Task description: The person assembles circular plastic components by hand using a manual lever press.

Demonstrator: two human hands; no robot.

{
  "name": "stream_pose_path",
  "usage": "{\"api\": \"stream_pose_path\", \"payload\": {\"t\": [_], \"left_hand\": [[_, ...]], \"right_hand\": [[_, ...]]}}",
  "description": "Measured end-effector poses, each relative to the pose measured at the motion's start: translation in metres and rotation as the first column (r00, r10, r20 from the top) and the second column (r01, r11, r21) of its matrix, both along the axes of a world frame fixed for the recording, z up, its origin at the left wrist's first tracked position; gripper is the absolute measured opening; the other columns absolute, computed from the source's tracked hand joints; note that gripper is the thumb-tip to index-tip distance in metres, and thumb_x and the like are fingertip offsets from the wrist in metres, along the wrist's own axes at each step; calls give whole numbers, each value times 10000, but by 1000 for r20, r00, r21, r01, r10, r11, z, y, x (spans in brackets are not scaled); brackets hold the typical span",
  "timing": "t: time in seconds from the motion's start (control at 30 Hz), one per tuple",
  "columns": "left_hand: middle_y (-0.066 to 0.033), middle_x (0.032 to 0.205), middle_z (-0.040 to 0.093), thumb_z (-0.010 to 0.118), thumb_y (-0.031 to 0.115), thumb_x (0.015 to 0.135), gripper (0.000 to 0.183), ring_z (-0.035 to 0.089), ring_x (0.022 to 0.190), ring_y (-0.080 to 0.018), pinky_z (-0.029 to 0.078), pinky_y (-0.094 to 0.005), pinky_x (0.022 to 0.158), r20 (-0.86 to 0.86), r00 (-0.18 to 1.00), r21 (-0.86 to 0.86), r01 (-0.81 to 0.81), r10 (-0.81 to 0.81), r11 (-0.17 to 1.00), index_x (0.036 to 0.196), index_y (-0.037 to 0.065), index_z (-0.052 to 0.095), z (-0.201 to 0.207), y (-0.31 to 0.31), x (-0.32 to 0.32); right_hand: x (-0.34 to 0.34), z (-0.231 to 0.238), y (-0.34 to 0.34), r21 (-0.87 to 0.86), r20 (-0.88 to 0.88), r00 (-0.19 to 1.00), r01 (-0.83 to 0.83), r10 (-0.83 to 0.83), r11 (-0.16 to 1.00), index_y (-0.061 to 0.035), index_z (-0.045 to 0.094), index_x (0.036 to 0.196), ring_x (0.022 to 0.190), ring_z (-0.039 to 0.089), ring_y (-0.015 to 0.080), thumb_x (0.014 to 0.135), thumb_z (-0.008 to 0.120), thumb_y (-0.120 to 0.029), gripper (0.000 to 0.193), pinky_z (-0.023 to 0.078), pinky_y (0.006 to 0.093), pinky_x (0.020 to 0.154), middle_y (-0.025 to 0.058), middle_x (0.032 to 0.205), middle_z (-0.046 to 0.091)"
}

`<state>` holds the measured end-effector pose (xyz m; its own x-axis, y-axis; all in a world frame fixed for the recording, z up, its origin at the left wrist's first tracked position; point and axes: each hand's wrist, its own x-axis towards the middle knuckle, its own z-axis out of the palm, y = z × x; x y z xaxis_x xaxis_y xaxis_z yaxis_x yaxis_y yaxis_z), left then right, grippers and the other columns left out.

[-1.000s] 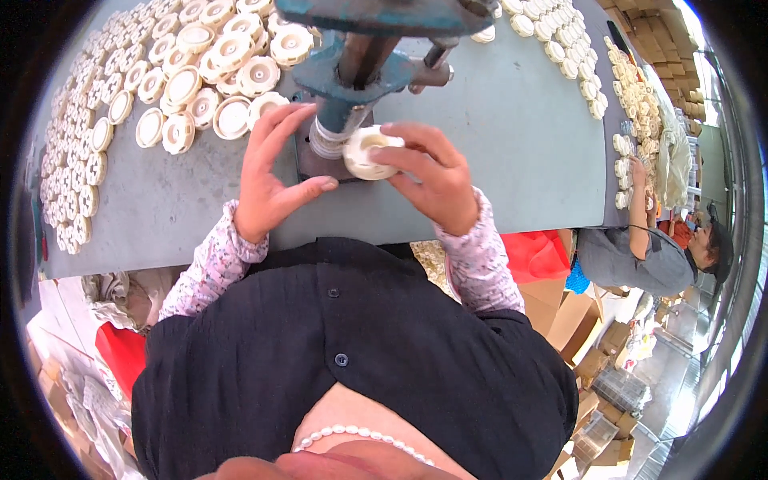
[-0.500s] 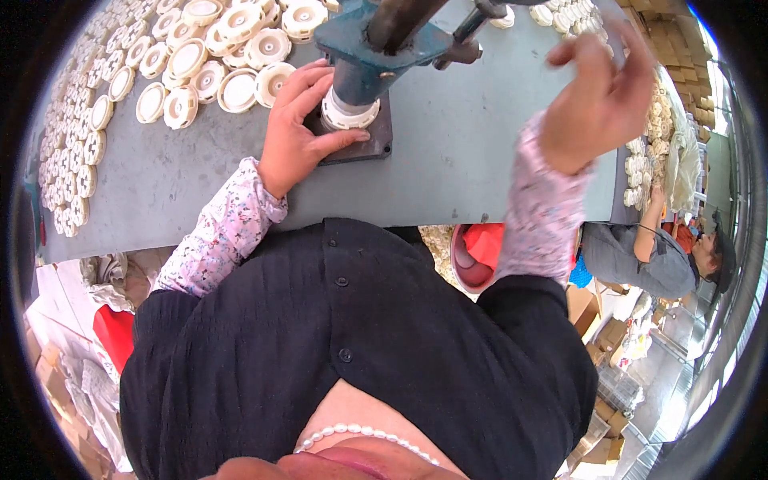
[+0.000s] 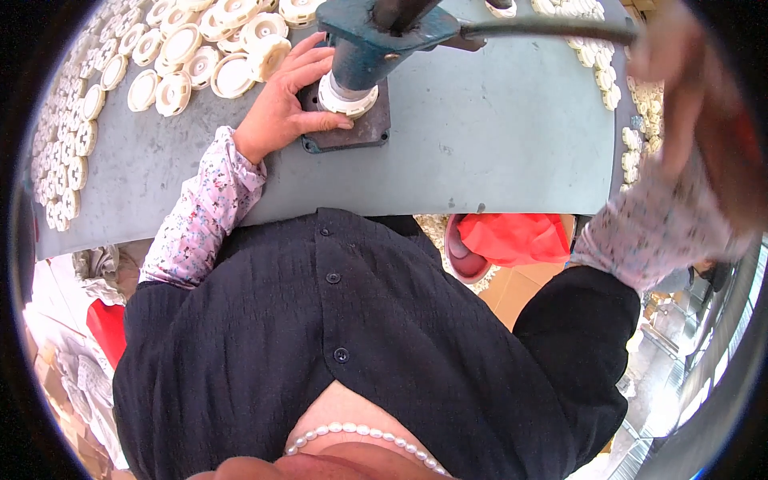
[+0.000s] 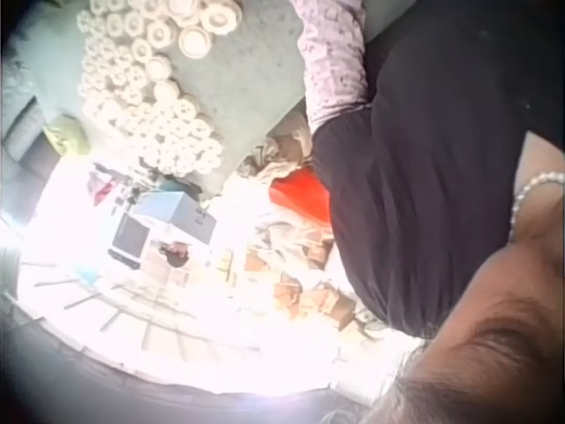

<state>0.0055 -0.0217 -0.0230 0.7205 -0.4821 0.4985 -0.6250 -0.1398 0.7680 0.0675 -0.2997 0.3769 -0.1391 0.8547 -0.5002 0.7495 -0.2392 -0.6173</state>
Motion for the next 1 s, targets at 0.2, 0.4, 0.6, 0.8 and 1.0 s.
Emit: {"api": "stream_pose_path", "payload": {"t": [0.2, 0.4, 0.6, 0.8, 1.0], "left_hand": [[-75, 1553, 558, 963, 309, 706, 825, 356, 1540, -406, 322, -516, 1256, 92, 987, 53, -137, 132, 989, 1445, 128, 644, 7, 4, -12], [-178, 1563, 509, 978, 381, 640, 1075, 384, 1514, -402, 325, -485, 1254, 48, 977, 11, -210, 209, 978, 1547, 55, 503, 12, -6, -23], [-159, 1528, 547, 992, 333, 637, 979, 409, 1503, -378, 335, -480, 1248, -119, 962, -45, -251, 244, 967, 1484, 73, 578, 9, -4, -27], [-57, 1409, 671, 987, 290, 667, 711, 412, 1520, -364, 340, -486, 1244, -26, 990, -39, -142, 141, 989, 1303, 95, 736, 9, 2, -10], [-45, 1432, 662, 984, 285, 672, 738, 390, 1530, -390, 330, -509, 1244, -1, 995, 16, -100, 100, 995, 1345, 130, 726, 5, 8, -6]], "right_hand": [[-179, -197, 21, 226, 258, 818, 466, -514, 855, -140, 574, 658, 487, 569, 262, 989, 704, -346, 411, 450, 382, 450, 66, 675, 571], [-193, -302, 21, 787, 192, 592, 383, -783, 483, -73, 533, 688, 577, 544, 261, 805, 815, -127, 310, 430, 418, 515, 64, 745, 503], [-201, -268, 26, 653, 220, 592, 502, -775, 568, -83, 564, 693, 527, 572, 240, 824, 816, -133, 288, 466, 374, 478, 62, 741, 532], [-198, -255, 18, 654, 149, 644, 505, -751, 563, -90, 547, 650, 504, 553, 237, 829, 801, -122, 313, 423, 372, 455, 56, 686, 515], [-190, -204, 11, 543, -232, 690, 677, -686, 497, -96, 533, 629, 477, 507, 236, 811, 794, -122, 319, 385, 391, 441, 37, 650, 484]]}}
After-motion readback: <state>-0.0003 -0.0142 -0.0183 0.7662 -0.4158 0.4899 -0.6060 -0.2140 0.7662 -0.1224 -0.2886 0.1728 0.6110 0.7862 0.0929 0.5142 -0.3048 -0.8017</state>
